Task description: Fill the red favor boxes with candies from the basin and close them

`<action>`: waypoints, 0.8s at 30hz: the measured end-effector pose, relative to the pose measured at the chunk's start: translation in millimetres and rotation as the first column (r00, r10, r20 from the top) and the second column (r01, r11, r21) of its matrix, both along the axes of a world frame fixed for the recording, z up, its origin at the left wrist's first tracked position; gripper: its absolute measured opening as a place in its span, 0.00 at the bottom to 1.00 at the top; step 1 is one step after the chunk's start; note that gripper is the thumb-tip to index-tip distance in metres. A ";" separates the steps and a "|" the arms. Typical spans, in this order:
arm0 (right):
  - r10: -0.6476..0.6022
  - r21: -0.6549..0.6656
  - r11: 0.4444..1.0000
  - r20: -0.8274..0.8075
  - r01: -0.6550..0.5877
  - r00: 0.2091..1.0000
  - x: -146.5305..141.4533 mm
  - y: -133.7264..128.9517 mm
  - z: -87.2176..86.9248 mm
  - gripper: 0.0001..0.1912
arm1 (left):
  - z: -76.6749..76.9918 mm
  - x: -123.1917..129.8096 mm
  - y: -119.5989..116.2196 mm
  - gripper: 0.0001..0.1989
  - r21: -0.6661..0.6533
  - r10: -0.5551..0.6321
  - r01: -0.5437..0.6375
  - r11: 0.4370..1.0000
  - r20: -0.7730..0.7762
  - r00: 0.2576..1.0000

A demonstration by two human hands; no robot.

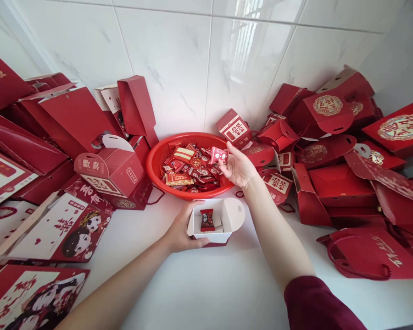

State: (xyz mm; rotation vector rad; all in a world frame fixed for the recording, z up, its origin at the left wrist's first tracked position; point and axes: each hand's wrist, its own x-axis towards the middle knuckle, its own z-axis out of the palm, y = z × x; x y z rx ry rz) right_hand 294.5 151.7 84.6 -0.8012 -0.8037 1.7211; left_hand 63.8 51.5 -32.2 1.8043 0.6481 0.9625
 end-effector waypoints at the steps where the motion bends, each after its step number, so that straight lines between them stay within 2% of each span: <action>1: 0.001 0.018 1.000 -0.018 -0.001 1.000 0.5 -0.9 -0.8 0.08 | -0.2 0.1 -0.1 0.46 -0.001 0.001 -0.001 1.000 0.001 1.000; 3: -0.005 0.074 0.997 0.014 0.004 1.000 0.5 -3.1 -2.2 0.03 | -0.4 0.2 -0.2 0.46 0.001 0.007 -0.007 1.000 0.004 1.000; 5: 0.018 0.120 0.992 0.094 -0.029 0.995 -0.3 -5.7 -2.3 0.02 | -0.4 0.1 -0.3 0.46 0.002 0.009 -0.009 1.000 0.003 1.000; 9: 0.072 0.181 0.977 0.223 -0.114 0.972 -0.5 -11.2 1.3 0.09 | -0.3 -0.8 -0.3 0.46 0.010 0.014 -0.014 1.000 -0.025 1.000; 17: 0.045 0.271 0.949 0.384 -0.159 0.922 4.5 -21.9 11.9 0.20 | -0.2 -0.8 1.0 0.46 0.056 0.014 -0.013 0.998 -0.019 1.000; 24: 0.041 0.325 0.909 0.554 -0.262 0.832 6.0 -33.4 22.5 0.19 | 1.0 -0.9 -0.6 0.45 0.018 0.009 -0.009 1.000 -0.019 1.000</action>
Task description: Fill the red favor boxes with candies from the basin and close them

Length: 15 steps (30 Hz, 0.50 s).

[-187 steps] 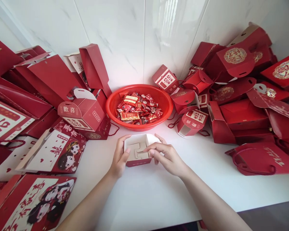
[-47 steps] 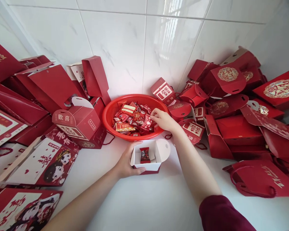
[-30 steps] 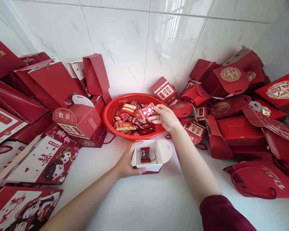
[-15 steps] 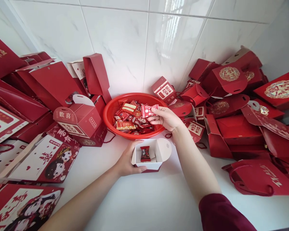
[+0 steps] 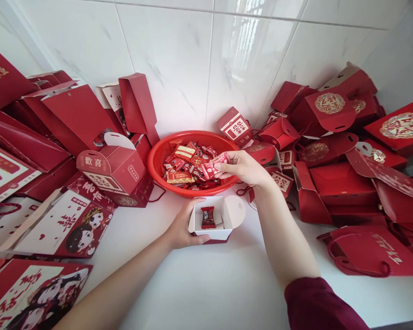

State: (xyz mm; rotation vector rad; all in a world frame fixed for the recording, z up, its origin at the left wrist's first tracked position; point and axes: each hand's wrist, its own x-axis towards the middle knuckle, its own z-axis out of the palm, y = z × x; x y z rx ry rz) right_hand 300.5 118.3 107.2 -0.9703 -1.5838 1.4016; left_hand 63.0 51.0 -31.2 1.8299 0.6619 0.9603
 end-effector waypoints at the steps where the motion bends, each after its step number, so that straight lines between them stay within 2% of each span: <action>1: 0.035 0.017 0.999 0.030 -0.035 0.999 0.5 -3.2 2.2 0.18 | -0.1 0.0 0.0 0.45 0.006 0.005 -0.005 1.000 0.000 1.000; 3: 0.131 0.032 0.990 0.094 -0.135 0.987 1.6 -10.7 7.2 0.17 | -0.6 0.0 0.4 0.46 0.016 0.012 -0.012 1.000 -0.005 1.000; 6: 0.276 -0.028 0.961 0.216 -0.277 0.936 0.9 -22.5 13.5 0.15 | -1.5 0.0 1.4 0.45 0.024 0.011 -0.011 1.000 -0.006 1.000; 10: 0.370 -0.163 0.929 0.476 -0.334 0.798 -7.9 -33.0 16.1 0.12 | -2.1 0.2 2.1 0.47 0.019 0.015 -0.015 1.000 -0.025 1.000; 12: 0.447 -0.239 0.894 0.490 -0.378 0.749 -12.9 -34.8 15.7 0.14 | -2.7 0.4 1.7 0.48 0.030 0.027 -0.026 0.999 -0.035 0.999; 14: 0.467 -0.241 0.884 0.418 -0.401 0.780 -15.3 -33.2 14.6 0.16 | -3.3 0.6 1.3 0.46 0.033 0.040 -0.039 0.999 -0.023 0.999; 15: 0.423 -0.199 0.906 0.381 -0.373 0.823 -15.0 -30.8 13.7 0.16 | -3.5 0.6 1.1 0.46 0.035 0.044 -0.043 0.998 -0.018 0.999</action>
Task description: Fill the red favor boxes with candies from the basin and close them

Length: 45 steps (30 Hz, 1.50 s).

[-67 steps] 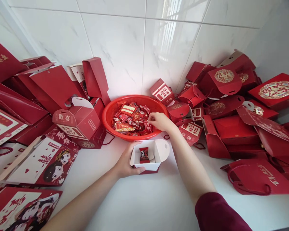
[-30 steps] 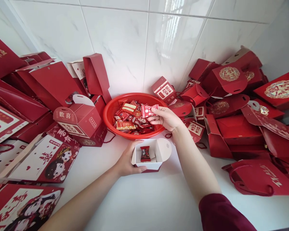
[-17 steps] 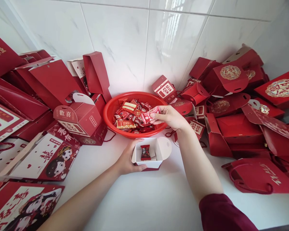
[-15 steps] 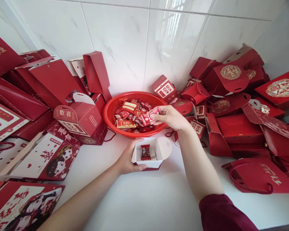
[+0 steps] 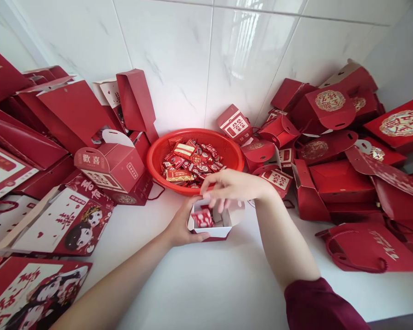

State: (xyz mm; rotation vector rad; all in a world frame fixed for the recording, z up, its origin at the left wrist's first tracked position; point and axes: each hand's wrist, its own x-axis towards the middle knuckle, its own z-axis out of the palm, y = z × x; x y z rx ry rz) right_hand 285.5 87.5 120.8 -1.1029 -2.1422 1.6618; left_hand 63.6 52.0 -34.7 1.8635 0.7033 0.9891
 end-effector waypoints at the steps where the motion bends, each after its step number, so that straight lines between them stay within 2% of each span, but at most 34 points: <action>1: -0.075 0.046 0.996 -0.061 0.078 0.995 1.2 3.6 -1.5 0.15 | -0.1 -0.1 -0.1 0.46 0.003 0.001 -0.001 1.000 0.000 1.000; 3: -0.254 0.167 0.945 -0.171 0.282 0.952 5.3 13.9 -6.5 0.13 | 0.1 -0.6 0.1 0.46 0.010 -0.005 0.005 1.000 -0.012 1.000; 5: -0.375 0.306 0.857 -0.185 0.416 0.909 9.5 26.8 -14.2 0.14 | 0.3 -1.2 0.6 0.48 0.014 -0.014 0.015 1.000 -0.029 0.999; 7: -0.413 0.475 0.799 -0.012 0.368 0.911 11.0 39.4 -23.2 0.18 | 0.5 -1.6 1.1 0.48 0.004 -0.018 0.018 1.000 -0.031 0.999; 9: -0.381 0.561 0.806 0.253 0.186 0.890 8.4 49.9 -31.7 0.20 | 0.5 -1.8 1.3 0.48 -0.002 -0.019 0.019 1.000 -0.028 0.999; 10: -0.353 0.559 0.823 0.363 0.102 0.862 5.7 54.3 -35.4 0.20 | 0.4 -1.9 1.4 0.48 -0.001 -0.020 0.020 1.000 -0.025 0.999; 12: -0.316 0.526 0.851 0.493 0.012 0.810 -1.3 62.3 -41.2 0.18 | 0.4 -2.2 1.6 0.47 0.005 -0.022 0.022 1.000 -0.022 1.000; 15: -0.264 0.480 0.874 0.597 -0.073 0.758 -11.8 74.0 -46.0 0.15 | 0.1 -3.0 2.5 0.46 0.029 -0.013 0.014 0.999 -0.031 0.999; 17: -0.168 0.413 0.896 0.654 -0.162 0.738 -17.0 81.8 -47.4 0.16 | -0.2 -3.5 3.3 0.46 0.037 -0.005 0.006 0.999 -0.037 0.999; 20: -0.041 0.315 0.911 0.713 -0.267 0.700 -22.2 92.1 -49.2 0.23 | 0.0 -3.7 4.2 0.46 0.025 -0.005 0.006 1.000 -0.038 0.999; 23: 0.004 0.268 0.911 0.754 -0.314 0.656 -25.8 99.0 -52.8 0.35 | 0.8 -3.5 4.3 0.46 0.009 -0.008 0.009 1.000 -0.039 0.999; 25: 0.011 0.261 0.908 0.766 -0.327 0.643 -27.3 101.1 -55.7 0.36 | 1.0 -3.4 4.2 0.46 0.008 -0.010 0.011 1.000 -0.040 0.999; 29: -0.012 0.286 0.907 0.753 -0.310 0.658 -27.7 100.9 -59.4 0.26 | -0.1 -3.3 3.7 0.45 0.018 -0.008 0.009 1.000 -0.031 0.999; 34: -0.076 0.352 0.914 0.635 -0.201 0.769 -23.7 99.9 -59.7 0.14 | 1.1 -2.9 2.8 0.47 0.031 0.010 -0.009 0.999 -0.050 0.999; 40: -0.064 0.303 0.946 0.529 -0.118 0.846 -20.1 96.6 -60.9 0.12 | 1.4 -2.5 2.6 0.47 0.014 -0.005 0.006 1.000 -0.044 0.999; 45: -0.063 0.300 0.944 0.570 -0.137 0.819 -24.0 98.7 -59.7 0.13 | -0.1 -2.2 2.6 0.47 0.005 -0.009 0.009 1.000 -0.035 0.999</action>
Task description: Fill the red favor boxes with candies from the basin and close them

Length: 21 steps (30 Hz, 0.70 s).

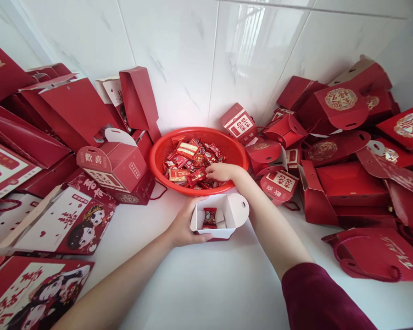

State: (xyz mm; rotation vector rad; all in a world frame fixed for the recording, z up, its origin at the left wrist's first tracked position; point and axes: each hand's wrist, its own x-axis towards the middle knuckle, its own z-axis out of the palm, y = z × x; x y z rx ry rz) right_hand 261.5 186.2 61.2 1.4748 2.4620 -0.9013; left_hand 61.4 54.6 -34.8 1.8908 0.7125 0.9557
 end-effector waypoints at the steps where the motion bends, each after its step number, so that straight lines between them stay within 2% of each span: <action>1: 0.012 0.004 1.000 0.023 -0.012 1.000 -1.0 1.2 0.2 0.13 | 0.0 0.1 0.0 0.47 -0.002 -0.001 0.001 1.000 0.002 1.000; 7: 0.051 0.020 0.998 0.182 -0.056 0.982 -2.9 8.0 -4.6 0.18 | 2.8 0.4 -0.6 0.47 0.021 -0.003 0.003 1.000 -0.007 1.000; 10: 0.080 0.009 0.997 0.201 -0.083 0.976 -1.2 8.1 -5.8 0.20 | 3.9 0.2 -1.0 0.47 0.035 0.010 -0.009 0.999 -0.023 1.000; 15: 0.197 -0.048 0.980 0.037 -0.195 0.980 2.7 1.3 3.5 0.26 | 2.6 0.1 -0.6 0.47 0.020 0.007 -0.007 1.000 -0.017 1.000; 19: 0.239 -0.122 0.961 -0.094 -0.250 0.966 4.5 -3.2 12.4 0.18 | 3.1 0.7 -0.4 0.46 0.026 0.018 -0.017 1.000 -0.017 1.000; 21: 0.235 -0.157 0.954 -0.132 -0.254 0.963 5.2 -4.3 15.3 0.18 | 4.0 1.0 -0.5 0.46 0.026 0.018 -0.018 1.000 -0.017 1.000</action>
